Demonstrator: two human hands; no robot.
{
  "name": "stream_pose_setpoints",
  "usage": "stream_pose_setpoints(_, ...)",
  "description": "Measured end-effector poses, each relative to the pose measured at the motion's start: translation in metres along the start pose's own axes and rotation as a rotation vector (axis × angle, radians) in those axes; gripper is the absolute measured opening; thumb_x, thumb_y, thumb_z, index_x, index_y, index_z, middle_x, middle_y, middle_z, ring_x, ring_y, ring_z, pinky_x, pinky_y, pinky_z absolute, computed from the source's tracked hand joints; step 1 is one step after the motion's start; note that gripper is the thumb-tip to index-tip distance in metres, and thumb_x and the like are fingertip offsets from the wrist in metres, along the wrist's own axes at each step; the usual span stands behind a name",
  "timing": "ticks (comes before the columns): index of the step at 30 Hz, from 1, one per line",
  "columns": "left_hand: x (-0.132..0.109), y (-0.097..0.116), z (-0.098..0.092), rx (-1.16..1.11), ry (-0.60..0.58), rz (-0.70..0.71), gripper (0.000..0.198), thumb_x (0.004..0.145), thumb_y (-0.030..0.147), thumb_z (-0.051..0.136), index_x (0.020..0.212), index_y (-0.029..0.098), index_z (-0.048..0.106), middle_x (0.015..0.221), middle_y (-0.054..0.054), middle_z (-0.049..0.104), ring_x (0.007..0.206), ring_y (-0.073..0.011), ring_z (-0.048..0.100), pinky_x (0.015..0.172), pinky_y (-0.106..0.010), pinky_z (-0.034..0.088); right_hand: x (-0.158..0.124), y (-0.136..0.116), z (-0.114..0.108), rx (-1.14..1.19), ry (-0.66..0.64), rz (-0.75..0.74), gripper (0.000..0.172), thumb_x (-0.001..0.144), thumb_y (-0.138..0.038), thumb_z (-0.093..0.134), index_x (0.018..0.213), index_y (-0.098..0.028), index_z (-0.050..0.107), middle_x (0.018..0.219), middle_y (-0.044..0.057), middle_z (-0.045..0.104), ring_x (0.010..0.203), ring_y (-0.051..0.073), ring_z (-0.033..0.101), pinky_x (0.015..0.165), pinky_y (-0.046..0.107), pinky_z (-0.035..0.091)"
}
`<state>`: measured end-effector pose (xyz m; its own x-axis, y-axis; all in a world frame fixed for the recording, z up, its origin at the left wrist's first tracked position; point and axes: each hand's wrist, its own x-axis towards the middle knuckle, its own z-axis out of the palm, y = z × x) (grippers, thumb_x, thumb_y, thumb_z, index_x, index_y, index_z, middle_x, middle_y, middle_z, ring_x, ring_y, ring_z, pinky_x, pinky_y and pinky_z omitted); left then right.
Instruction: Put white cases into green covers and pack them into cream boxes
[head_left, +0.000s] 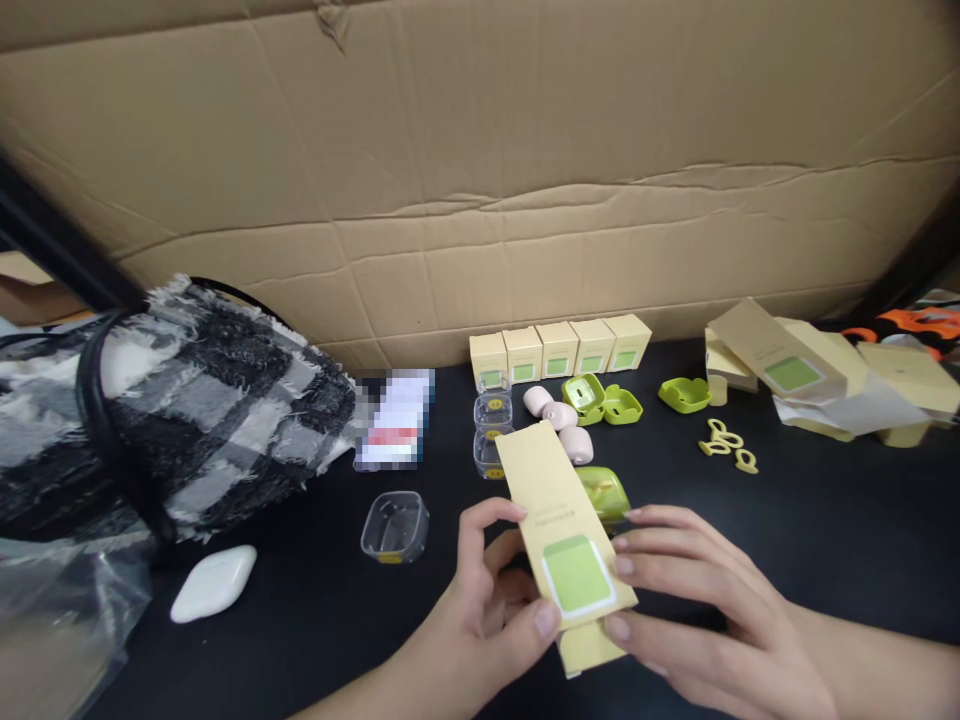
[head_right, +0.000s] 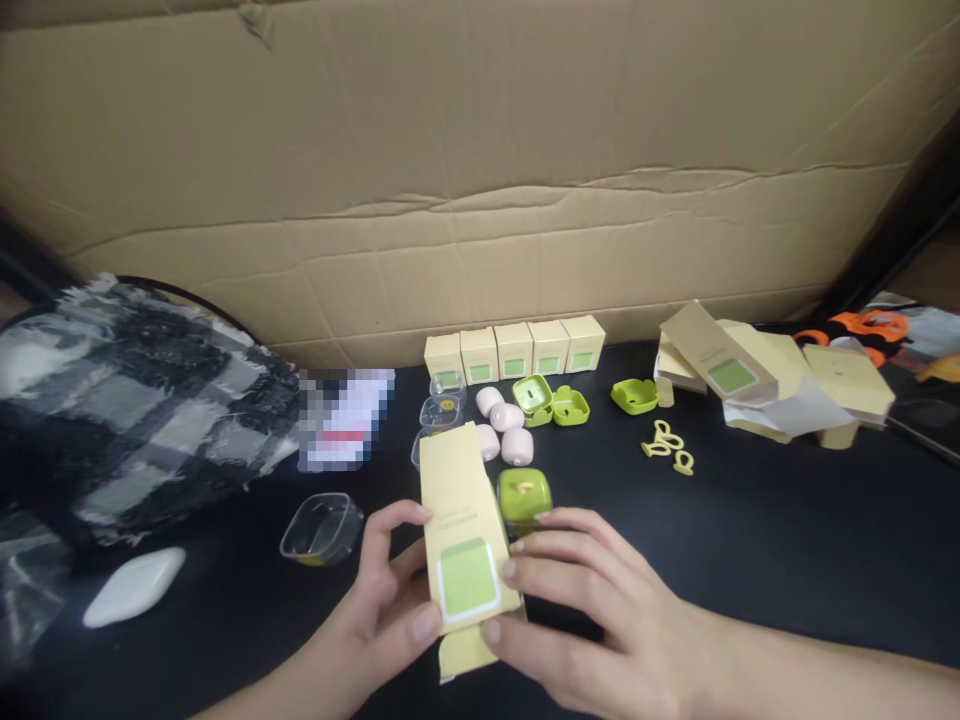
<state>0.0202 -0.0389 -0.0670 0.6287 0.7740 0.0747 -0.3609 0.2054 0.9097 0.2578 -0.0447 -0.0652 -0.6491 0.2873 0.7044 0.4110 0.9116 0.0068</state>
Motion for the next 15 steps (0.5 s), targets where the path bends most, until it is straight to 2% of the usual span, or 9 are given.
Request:
stream_pose_setpoints(3, -0.002, -0.004, -0.001, 0.101, -0.037, 0.02, 0.071, 0.071, 0.02, 0.08, 0.117, 0.039, 0.029, 0.129, -0.004, 0.05, 0.101, -0.0189, 0.063, 0.085, -0.036, 0.05, -0.001, 0.001, 0.0, 0.016, 0.004, -0.007, 0.032, 0.088, -0.009, 0.053, 0.117, -0.019, 0.063, 0.106, 0.008, 0.065, 0.113, 0.021, 0.056, 0.102, 0.043, 0.043)
stream_pose_setpoints(5, -0.002, -0.006, -0.002, 0.15, -0.039, 0.037, 0.08, 0.065, 0.011, 0.08, 0.118, 0.039, 0.028, 0.13, -0.005, 0.048, 0.099, -0.0189, 0.063, 0.083, -0.036, 0.05, -0.001, 0.0, 0.0, 0.017, 0.005, 0.0, 0.03, 0.089, -0.009, 0.05, 0.114, -0.019, 0.064, 0.103, 0.007, 0.066, 0.11, 0.02, 0.058, 0.102, 0.043, 0.043)
stream_pose_setpoints(10, -0.001, -0.012, -0.003, 0.213, -0.005, 0.076, 0.074, 0.068, 0.0, 0.066, 0.117, 0.039, 0.027, 0.122, -0.003, 0.053, 0.087, -0.0127, 0.065, 0.077, -0.029, 0.052, 0.001, -0.003, -0.001, 0.017, 0.019, 0.056, 0.027, 0.091, -0.01, 0.048, 0.11, -0.021, 0.063, 0.099, 0.006, 0.069, 0.107, 0.017, 0.062, 0.101, 0.041, 0.044)
stream_pose_setpoints(15, 0.0, -0.012, -0.001, 0.209, 0.004, 0.119, 0.071, 0.068, -0.002, 0.064, 0.117, 0.037, 0.029, 0.122, -0.003, 0.054, 0.084, -0.0102, 0.064, 0.072, -0.022, 0.051, 0.003, 0.0, -0.002, 0.069, -0.001, -0.001, 0.027, 0.09, -0.009, 0.053, 0.116, -0.012, 0.06, 0.098, 0.009, 0.07, 0.102, 0.017, 0.065, 0.095, 0.034, 0.051)
